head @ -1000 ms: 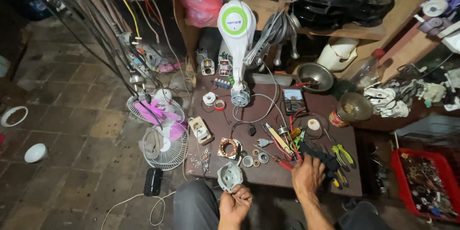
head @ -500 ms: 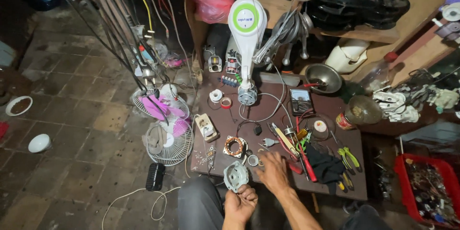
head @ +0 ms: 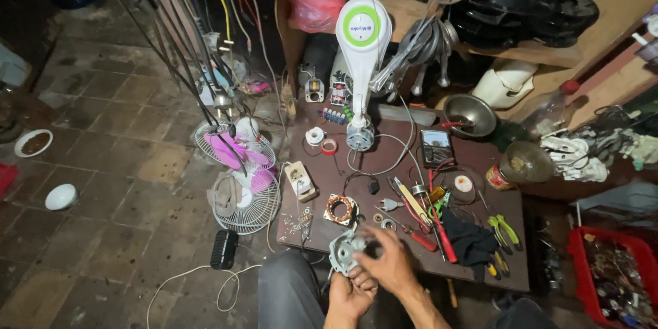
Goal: The person sits on the floor and uses a screwdriver to disassemble a small white electrical component, removing screws and separating parts. They then handle a cylindrical metal part, rotating it in their hands.
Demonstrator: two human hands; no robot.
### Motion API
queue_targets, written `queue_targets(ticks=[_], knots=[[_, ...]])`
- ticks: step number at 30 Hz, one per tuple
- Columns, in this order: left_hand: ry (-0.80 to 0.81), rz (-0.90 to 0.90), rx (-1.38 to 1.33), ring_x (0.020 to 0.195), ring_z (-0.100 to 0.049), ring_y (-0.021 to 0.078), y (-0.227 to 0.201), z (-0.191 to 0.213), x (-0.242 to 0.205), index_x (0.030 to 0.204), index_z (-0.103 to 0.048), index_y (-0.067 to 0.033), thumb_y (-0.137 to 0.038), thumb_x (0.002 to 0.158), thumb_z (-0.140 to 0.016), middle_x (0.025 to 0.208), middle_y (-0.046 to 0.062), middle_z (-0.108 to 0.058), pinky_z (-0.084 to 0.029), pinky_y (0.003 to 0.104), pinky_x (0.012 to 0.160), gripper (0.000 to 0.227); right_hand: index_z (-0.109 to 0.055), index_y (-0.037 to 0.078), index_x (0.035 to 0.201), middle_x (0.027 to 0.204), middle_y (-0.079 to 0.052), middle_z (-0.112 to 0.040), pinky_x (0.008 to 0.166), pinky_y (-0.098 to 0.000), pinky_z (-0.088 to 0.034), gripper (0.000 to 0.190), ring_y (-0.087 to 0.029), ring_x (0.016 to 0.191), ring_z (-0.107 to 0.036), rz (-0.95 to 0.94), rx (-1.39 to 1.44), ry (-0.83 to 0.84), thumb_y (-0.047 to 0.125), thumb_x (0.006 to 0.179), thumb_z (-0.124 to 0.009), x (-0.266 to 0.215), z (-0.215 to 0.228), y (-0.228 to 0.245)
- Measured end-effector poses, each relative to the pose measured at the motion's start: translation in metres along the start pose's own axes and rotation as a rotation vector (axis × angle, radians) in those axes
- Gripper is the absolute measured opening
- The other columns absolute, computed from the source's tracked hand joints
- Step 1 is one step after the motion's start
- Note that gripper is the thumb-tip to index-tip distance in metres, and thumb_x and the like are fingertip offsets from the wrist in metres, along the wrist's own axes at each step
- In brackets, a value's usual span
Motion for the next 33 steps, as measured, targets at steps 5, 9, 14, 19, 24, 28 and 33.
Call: queue_targets(ticks=[5, 9, 14, 19, 24, 28, 33], knots=[[0.040, 0.082, -0.003, 0.047, -0.028, 0.0070, 0.015, -0.002, 0.006, 0.080, -0.050, -0.0187, -0.022, 0.092, -0.047, 0.057, -0.010, -0.036, -0.023, 0.025, 0.050, 0.012, -0.055, 0.022, 0.142, 0.136, 0.003, -0.067, 0.111, -0.0409, -0.040, 0.073, -0.020, 0.136, -0.049, 0.007, 0.033, 0.039, 0.026, 0.076, -0.084, -0.013, 0.006, 0.007], [0.144, 0.271, -0.063, 0.049, -0.030, 0.0068, 0.035, -0.014, -0.006, 0.072, -0.046, -0.0149, -0.014, 0.091, -0.046, 0.059, -0.010, -0.039, -0.024, 0.024, 0.051, 0.019, -0.067, 0.014, 0.130, 0.124, -0.006, -0.066, 0.090, -0.0307, -0.061, 0.046, -0.018, 0.110, -0.070, 0.029, 0.153, -0.094, 0.020, 0.085, -0.072, -0.003, 0.014, -0.032], [-0.153, 0.181, 0.211, 0.050, -0.038, 0.0147, 0.042, 0.004, -0.009, 0.083, -0.053, -0.0123, -0.028, 0.095, -0.045, 0.067, 0.000, -0.049, -0.029, 0.029, 0.049, 0.021, -0.077, 0.016, 0.120, 0.116, -0.002, -0.079, 0.086, -0.0269, -0.057, 0.039, -0.014, 0.100, -0.073, -0.188, 0.159, -0.070, 0.026, 0.082, -0.072, -0.006, 0.019, -0.044], [-0.640, -0.384, 0.625, 0.118, -0.055, 0.0507, 0.026, -0.064, -0.085, 0.148, -0.047, -0.0104, -0.079, 0.083, -0.031, 0.137, 0.022, -0.056, -0.053, 0.064, 0.086, 0.096, -0.077, 0.013, 0.113, 0.108, -0.007, -0.080, 0.082, -0.0309, -0.059, 0.033, -0.018, 0.097, -0.075, -0.370, 0.047, -0.034, 0.024, 0.082, -0.074, -0.003, 0.025, -0.062], [-0.555, -0.538, 0.637, 0.103, -0.065, 0.0340, 0.024, -0.094, -0.098, 0.124, -0.066, -0.0037, -0.039, 0.098, -0.055, 0.115, 0.020, -0.071, -0.056, 0.055, 0.079, 0.046, -0.060, 0.015, 0.135, 0.131, -0.006, -0.056, 0.072, -0.0256, -0.066, 0.041, -0.018, 0.095, -0.071, -0.183, -0.121, -0.032, 0.009, 0.095, -0.057, 0.020, 0.032, -0.055], [-0.568, -0.561, 0.638, 0.105, -0.063, 0.0355, 0.017, -0.096, -0.099, 0.124, -0.064, -0.0015, -0.038, 0.100, -0.052, 0.117, 0.021, -0.068, -0.056, 0.056, 0.078, 0.045, -0.046, 0.027, 0.149, 0.155, -0.016, -0.027, 0.104, -0.0434, -0.050, 0.060, -0.027, 0.115, -0.057, -0.156, -0.484, 0.129, -0.001, 0.095, -0.049, 0.049, 0.027, -0.046], [-0.610, -0.570, 0.623, 0.102, -0.064, 0.0357, 0.007, -0.083, -0.093, 0.125, -0.066, -0.0028, -0.040, 0.099, -0.054, 0.116, 0.020, -0.069, -0.059, 0.055, 0.071, 0.047, -0.052, 0.013, 0.138, 0.153, -0.023, -0.033, 0.117, -0.0620, -0.029, 0.050, -0.041, 0.144, -0.033, 0.034, -0.774, 0.237, 0.010, 0.091, -0.068, 0.066, 0.029, -0.044]])
Point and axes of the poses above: each hand's wrist, its own x-axis towards the middle knuckle, its own z-axis out of the back of the hand, y = z × x, the point moved 8 cm from there along x, towards the middle knuckle
